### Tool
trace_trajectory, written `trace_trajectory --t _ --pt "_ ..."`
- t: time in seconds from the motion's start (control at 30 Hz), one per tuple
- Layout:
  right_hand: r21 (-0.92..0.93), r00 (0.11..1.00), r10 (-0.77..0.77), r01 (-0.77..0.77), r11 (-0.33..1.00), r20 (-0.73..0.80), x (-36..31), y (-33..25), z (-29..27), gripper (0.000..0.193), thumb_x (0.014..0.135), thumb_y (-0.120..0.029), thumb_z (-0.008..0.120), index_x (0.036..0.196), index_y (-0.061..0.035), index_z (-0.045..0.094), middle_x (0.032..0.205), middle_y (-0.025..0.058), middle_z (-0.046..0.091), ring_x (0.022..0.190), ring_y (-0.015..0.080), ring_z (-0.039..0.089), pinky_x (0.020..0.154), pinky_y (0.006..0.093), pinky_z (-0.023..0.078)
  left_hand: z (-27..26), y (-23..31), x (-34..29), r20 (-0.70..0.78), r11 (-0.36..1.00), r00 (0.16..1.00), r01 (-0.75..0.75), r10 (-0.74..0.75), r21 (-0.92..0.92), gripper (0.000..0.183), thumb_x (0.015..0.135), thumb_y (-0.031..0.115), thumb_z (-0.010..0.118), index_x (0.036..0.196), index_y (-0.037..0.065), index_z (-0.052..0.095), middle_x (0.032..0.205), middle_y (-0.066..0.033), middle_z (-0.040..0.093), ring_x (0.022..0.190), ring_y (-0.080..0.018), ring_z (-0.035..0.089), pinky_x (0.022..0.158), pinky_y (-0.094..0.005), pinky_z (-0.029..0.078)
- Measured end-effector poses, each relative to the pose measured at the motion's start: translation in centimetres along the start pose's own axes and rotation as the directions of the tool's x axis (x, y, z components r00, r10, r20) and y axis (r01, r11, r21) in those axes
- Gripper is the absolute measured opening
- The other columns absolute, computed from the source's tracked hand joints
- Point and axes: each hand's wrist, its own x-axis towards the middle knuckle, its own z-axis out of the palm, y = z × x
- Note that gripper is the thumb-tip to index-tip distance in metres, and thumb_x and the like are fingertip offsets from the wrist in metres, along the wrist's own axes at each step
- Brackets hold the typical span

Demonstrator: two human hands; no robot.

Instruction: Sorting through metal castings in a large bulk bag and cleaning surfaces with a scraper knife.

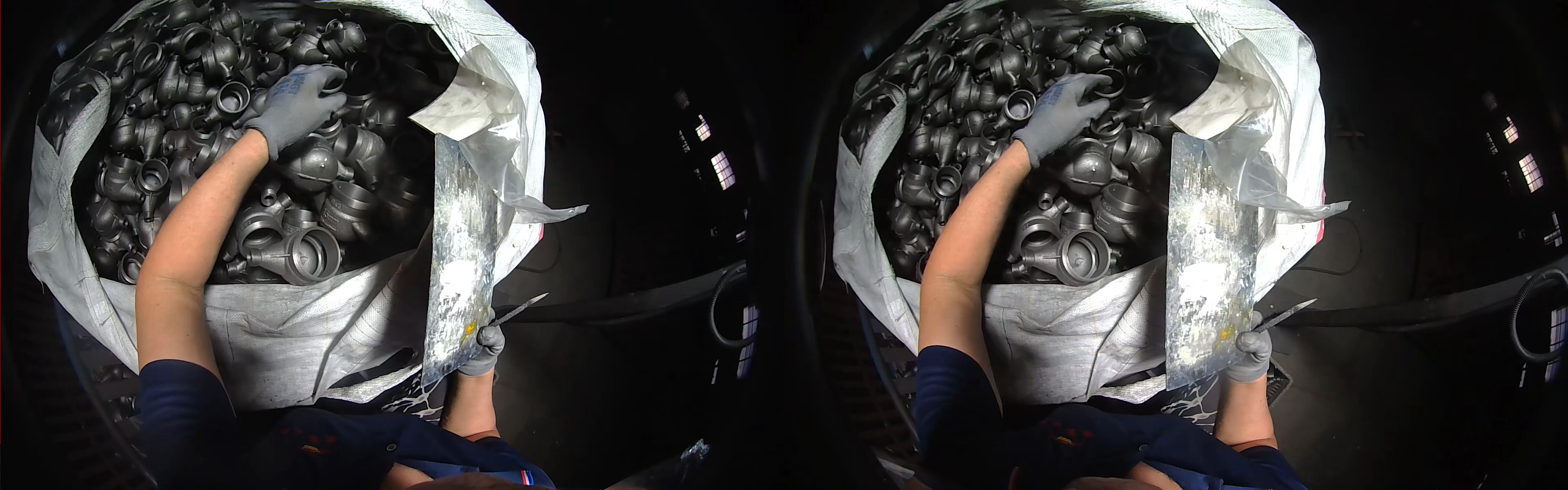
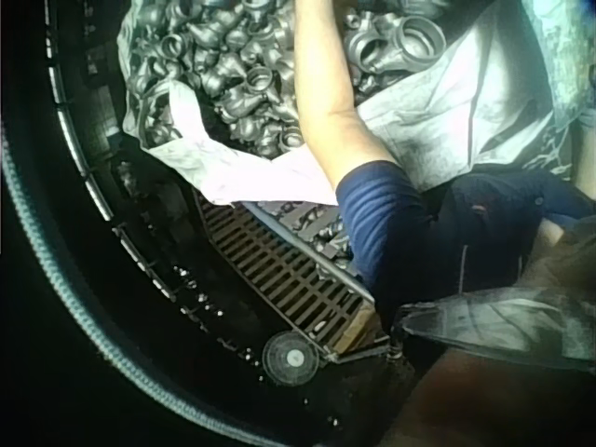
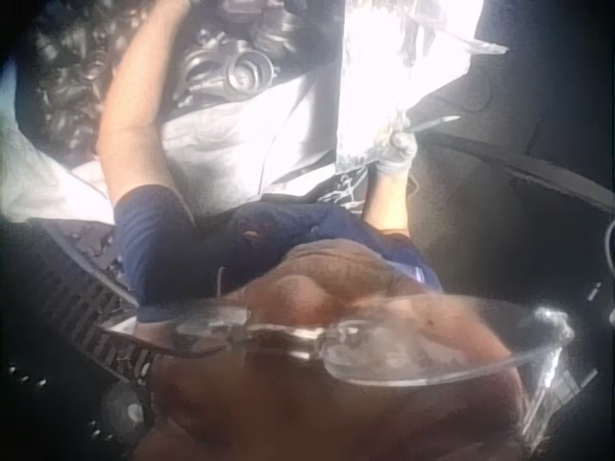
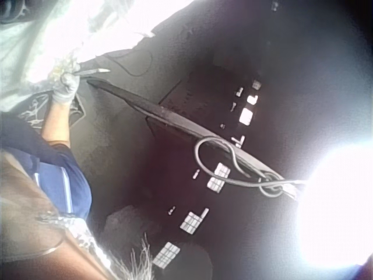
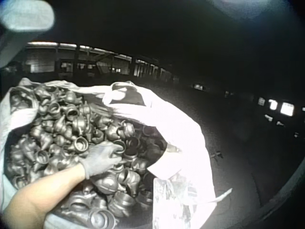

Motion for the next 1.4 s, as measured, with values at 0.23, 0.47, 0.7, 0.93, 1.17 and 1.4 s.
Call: trace_trajectory --t 0.23,0.47,0.7,0.93,1.17,1.4 --pt "0.004 0.999 -0.032 0.033 0.999 -0.033 -0.8 0.0 -0.6 0.071 0.07 -0.006 0.059 0.134 0.0127 0.035 0.124 0.0309 0.052 0.111 0.0398 0.057 0.098 0.0499 0.045 10.9 6.6 9.1 0.325 0.95 0.945 -0.141 0.044 0.28 0.049 0.08 0.034 0.057 0.12 0.005 0.056 0.128 -0.0168 0.054 0.117 -0.03 0.051 0.097 -0.0385 0.041" --pt "-0.051 0.96 -0.025 0.011 0.999 -0.279 -1.2 -0.3 1.0 0.055 0.061 -0.006 0.068 0.111 0.0129 0.058 0.12 0.0284 0.055 0.106 0.0377 0.059 0.093 0.0474 0.047 12.4 8.6 14.0 0.339 0.963 0.938 -0.15 0.068 0.223 0.047 0.08 0.033 0.057 0.117 0.003 0.057 0.125 -0.0185 0.054 0.114 -0.0314 0.052 0.095 -0.0393 0.042" --pt "-0.395 0.902 -0.027 -0.161 0.904 -0.43 -2.1 -0.4 0.7 0.073 0.069 0.01 0.046 0.14 -0.0025 0.035 0.122 0.018 0.057 0.05 0.0179 0.051 0.042 0.0305 0.042 11.4 6.2 15.2 0.341 0.981 0.939 -0.114 0.054 0.159 0.045 0.08 0.031 0.056 0.114 0.001 0.057 0.121 -0.0206 0.055 0.111 -0.033 0.054 0.093 -0.0401 0.042" --pt "0.142 0.973 -0.045 0.079 0.987 -0.228 -9.1 -1.5 -8.2 0.069 0.072 0.007 0.048 0.139 -0.0042 0.037 0.119 0.0147 0.059 0.059 0.0205 0.058 0.048 0.0351 0.046 12.0 8.7 15.5 0.353 0.992 0.933 -0.102 0.069 0.078 0.043 0.08 0.029 0.056 0.111 -0.001 0.058 0.117 -0.0227 0.056 0.108 -0.0347 0.055 0.091 -0.041 0.043" --pt "0.441 0.943 -0.245 0.324 0.837 -0.227 -6.9 2.2 -5.7 0.073 0.072 0.009 0.049 0.141 -0.0074 0.035 0.112 0.018 0.061 0.063 0.0237 0.061 0.049 0.0344 0.048 11.0 10.8 10.9 0.334 0.997 0.941 -0.064 0.047 0.04 0.041 0.081 0.028 0.056 0.109 -0.003 0.058 0.113 -0.0247 0.057 0.105 -0.0363 0.056 0.089 -0.0418 0.044" --pt "-0.143 0.953 -0.055 0.013 0.99 -0.297 -1.9 -0.4 0.7 0.055 0.061 -0.007 0.069 0.111 0.0126 0.057 0.118 0.0267 0.057 0.105 0.0362 0.059 0.093 0.0452 0.046 10.0 7.3 11.0 0.305 0.999 0.951 -0.052 0.054 -0.013 0.04 0.081 0.026 0.056 0.106 -0.004 0.058 0.11 -0.0268 0.058 0.102 -0.0379 0.057 0.087 -0.0427 0.045"
